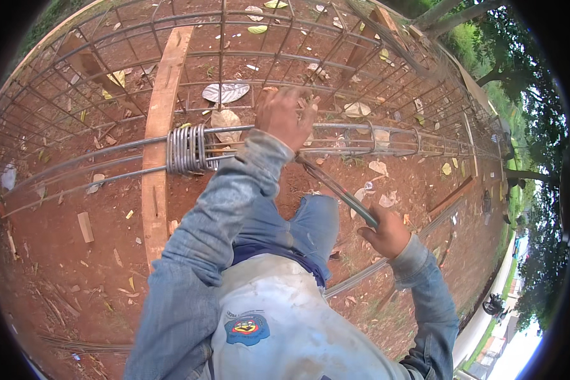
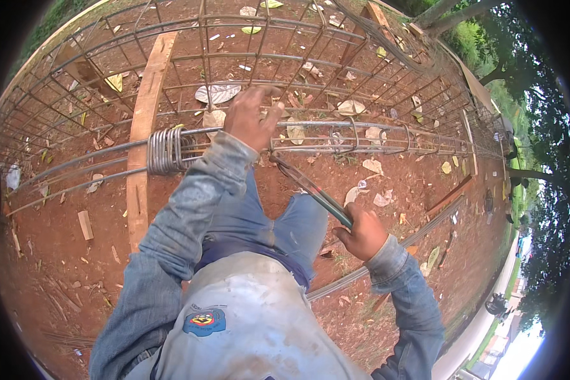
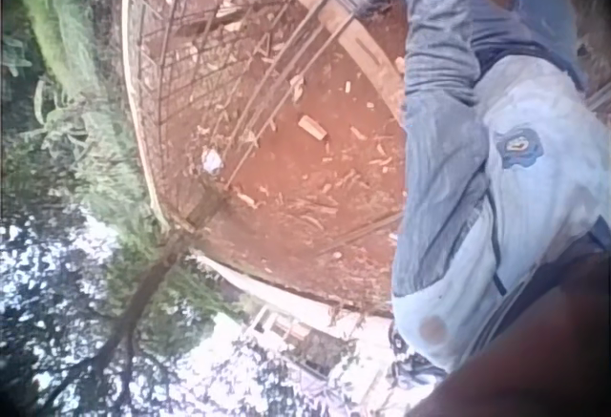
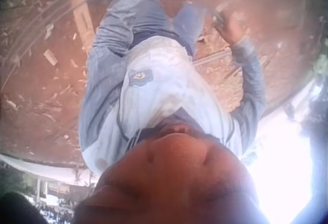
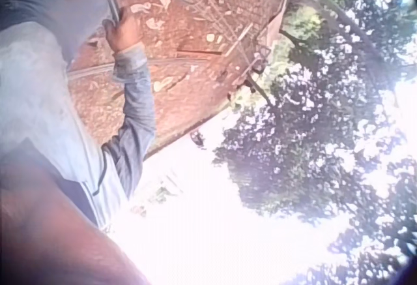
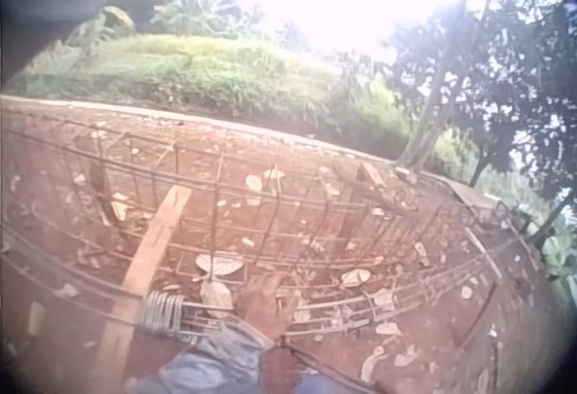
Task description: The person assembles a cylindrical rebar cage by tying wire ties around the intersections of vertical and horizontal rebar rods using pliers. The person adjusts the cage and uses a wooden plank as a temporary support during the process.
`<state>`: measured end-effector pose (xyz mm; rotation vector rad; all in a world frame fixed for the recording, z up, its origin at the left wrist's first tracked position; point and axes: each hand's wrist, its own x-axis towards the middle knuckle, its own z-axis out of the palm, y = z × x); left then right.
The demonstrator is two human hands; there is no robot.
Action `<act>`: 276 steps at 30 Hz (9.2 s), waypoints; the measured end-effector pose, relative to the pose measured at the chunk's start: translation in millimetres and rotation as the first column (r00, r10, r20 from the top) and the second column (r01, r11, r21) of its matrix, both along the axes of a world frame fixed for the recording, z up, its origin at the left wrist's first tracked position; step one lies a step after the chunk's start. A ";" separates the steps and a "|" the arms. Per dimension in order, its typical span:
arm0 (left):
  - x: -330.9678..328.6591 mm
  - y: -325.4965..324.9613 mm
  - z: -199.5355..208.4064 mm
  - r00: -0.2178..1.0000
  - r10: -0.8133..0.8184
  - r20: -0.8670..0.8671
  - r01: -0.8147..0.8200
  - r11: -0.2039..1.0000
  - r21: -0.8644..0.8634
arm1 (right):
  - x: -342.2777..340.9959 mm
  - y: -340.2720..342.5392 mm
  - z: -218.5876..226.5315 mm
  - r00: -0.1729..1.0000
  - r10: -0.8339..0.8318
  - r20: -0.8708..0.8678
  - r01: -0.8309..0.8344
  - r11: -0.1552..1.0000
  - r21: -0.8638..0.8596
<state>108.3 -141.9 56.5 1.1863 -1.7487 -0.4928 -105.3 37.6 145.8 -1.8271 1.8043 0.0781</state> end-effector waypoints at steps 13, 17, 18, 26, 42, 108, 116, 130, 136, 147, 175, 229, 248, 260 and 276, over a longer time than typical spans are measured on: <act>-10.7 -61.5 -13.1 0.669 -0.644 0.372 0.349 0.714 0.607 | 7.8 -8.0 10.5 0.886 0.172 -0.431 -0.334 0.881 -0.336; -7.7 -60.1 -6.3 0.630 -0.668 0.395 0.325 0.690 0.647 | 0.7 -16.3 12.6 0.875 0.228 -0.428 -0.397 0.843 -0.364; -5.9 -58.3 -0.7 0.609 -0.680 0.408 0.307 0.676 0.670 | 0.1 -16.7 11.4 0.882 0.232 -0.411 -0.396 0.837 -0.377; -12.1 -66.5 -18.3 0.651 -0.654 0.385 0.272 0.675 0.686 | -21.3 -26.8 3.8 0.899 0.255 -0.356 -0.385 0.847 -0.366; -9.9 -65.9 -28.0 0.652 -0.656 0.382 0.350 0.706 0.616 | -29.7 -38.7 9.3 0.927 0.256 -0.275 -0.343 0.874 -0.344; -44.4 111.8 -52.6 0.723 -0.577 0.380 0.688 0.551 -0.473 | 22.5 55.6 -85.2 -0.184 -0.815 0.549 -0.130 0.574 0.808; -31.1 128.7 -43.5 0.520 -0.603 0.606 0.807 0.580 -0.115 | 48.4 67.4 -120.6 0.837 -0.325 0.440 0.341 0.939 0.044; -45.7 116.1 -55.9 0.488 -0.641 0.593 0.865 0.443 -0.234 | 58.6 78.9 -81.7 0.846 -0.422 0.325 0.474 0.875 -0.100; -48.2 123.6 -62.6 0.726 -0.601 0.335 0.676 0.534 -0.508 | 33.7 66.4 -87.4 0.404 -0.663 0.630 0.328 0.748 0.577; -57.1 119.1 -26.4 0.489 -0.569 0.661 0.775 0.631 -0.030 | 47.5 83.0 -123.3 0.943 -0.314 0.112 0.320 0.761 -0.564; -60.2 104.2 -54.5 0.500 0.390 -0.774 0.508 0.592 0.626 | 3.7 53.5 -146.5 0.945 -0.324 0.049 0.234 0.563 -0.793; -47.3 106.2 -80.9 0.268 0.374 -0.888 0.732 0.520 0.440 | 50.3 61.3 -151.7 0.578 -0.505 0.641 0.392 0.861 0.325; -41.1 86.8 -143.2 0.463 0.326 -0.824 0.624 0.541 0.564 | -3.2 37.0 -144.9 0.912 -0.391 -0.121 0.215 0.710 -0.671; -28.5 106.7 -151.7 0.724 0.308 -0.617 0.514 0.355 0.781 | -117.5 96.5 -263.3 0.341 -0.874 0.345 0.883 0.424 0.203; -42.2 161.6 -123.2 0.648 0.478 -0.593 0.440 0.401 0.804 | 55.6 23.0 -173.2 0.991 0.060 0.122 0.023 0.811 -0.585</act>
